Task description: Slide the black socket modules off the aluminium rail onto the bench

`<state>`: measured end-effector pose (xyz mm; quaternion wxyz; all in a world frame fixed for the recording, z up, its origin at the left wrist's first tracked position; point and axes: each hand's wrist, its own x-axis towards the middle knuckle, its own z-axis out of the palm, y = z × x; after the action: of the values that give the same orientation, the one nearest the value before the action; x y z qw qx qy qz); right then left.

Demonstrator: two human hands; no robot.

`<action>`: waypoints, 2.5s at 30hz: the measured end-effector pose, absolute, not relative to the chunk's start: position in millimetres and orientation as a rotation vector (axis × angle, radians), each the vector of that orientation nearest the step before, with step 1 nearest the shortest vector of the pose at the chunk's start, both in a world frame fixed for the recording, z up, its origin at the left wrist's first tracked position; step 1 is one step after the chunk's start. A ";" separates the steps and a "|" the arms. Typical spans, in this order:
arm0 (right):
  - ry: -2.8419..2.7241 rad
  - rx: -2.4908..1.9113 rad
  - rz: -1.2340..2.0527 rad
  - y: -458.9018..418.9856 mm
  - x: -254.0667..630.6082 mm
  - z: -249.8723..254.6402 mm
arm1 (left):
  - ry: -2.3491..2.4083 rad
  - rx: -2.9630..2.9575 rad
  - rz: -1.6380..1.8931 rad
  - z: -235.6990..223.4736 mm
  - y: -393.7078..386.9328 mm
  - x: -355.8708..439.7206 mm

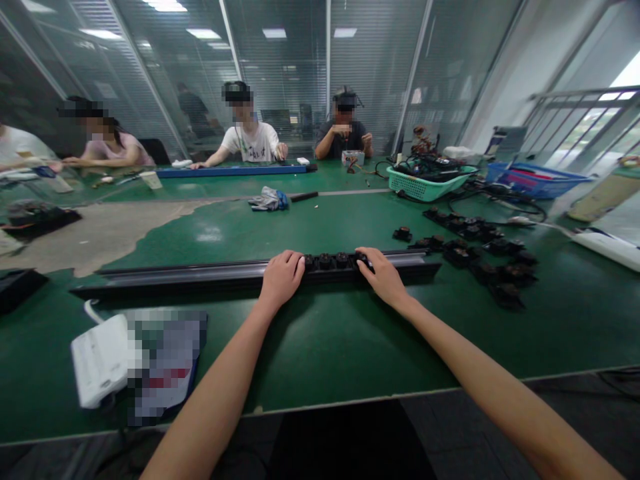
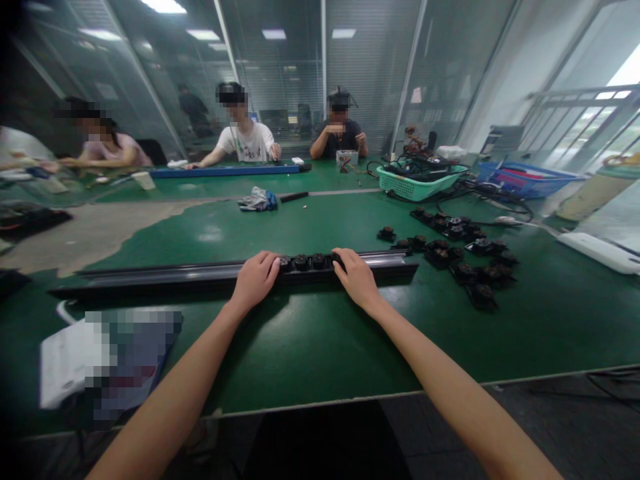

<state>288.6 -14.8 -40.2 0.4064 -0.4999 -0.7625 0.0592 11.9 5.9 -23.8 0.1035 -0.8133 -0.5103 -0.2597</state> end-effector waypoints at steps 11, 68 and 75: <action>-1.909 -1.315 0.164 -17.3 292.6 -36.3 | -1.508 -2.392 -0.768 -23.7 5.8 12.0; -1.865 -1.350 0.156 -15.5 302.2 -36.5 | -1.501 -2.406 -0.777 -23.0 5.4 11.9; -1.854 -1.353 0.161 -16.2 301.9 -36.0 | -1.501 -2.404 -0.777 -22.9 5.2 11.7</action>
<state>301.9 -16.2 -36.0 0.4080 -0.5368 -0.7357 0.0637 11.7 5.2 -22.9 0.1012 -0.8139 -0.5082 -0.2629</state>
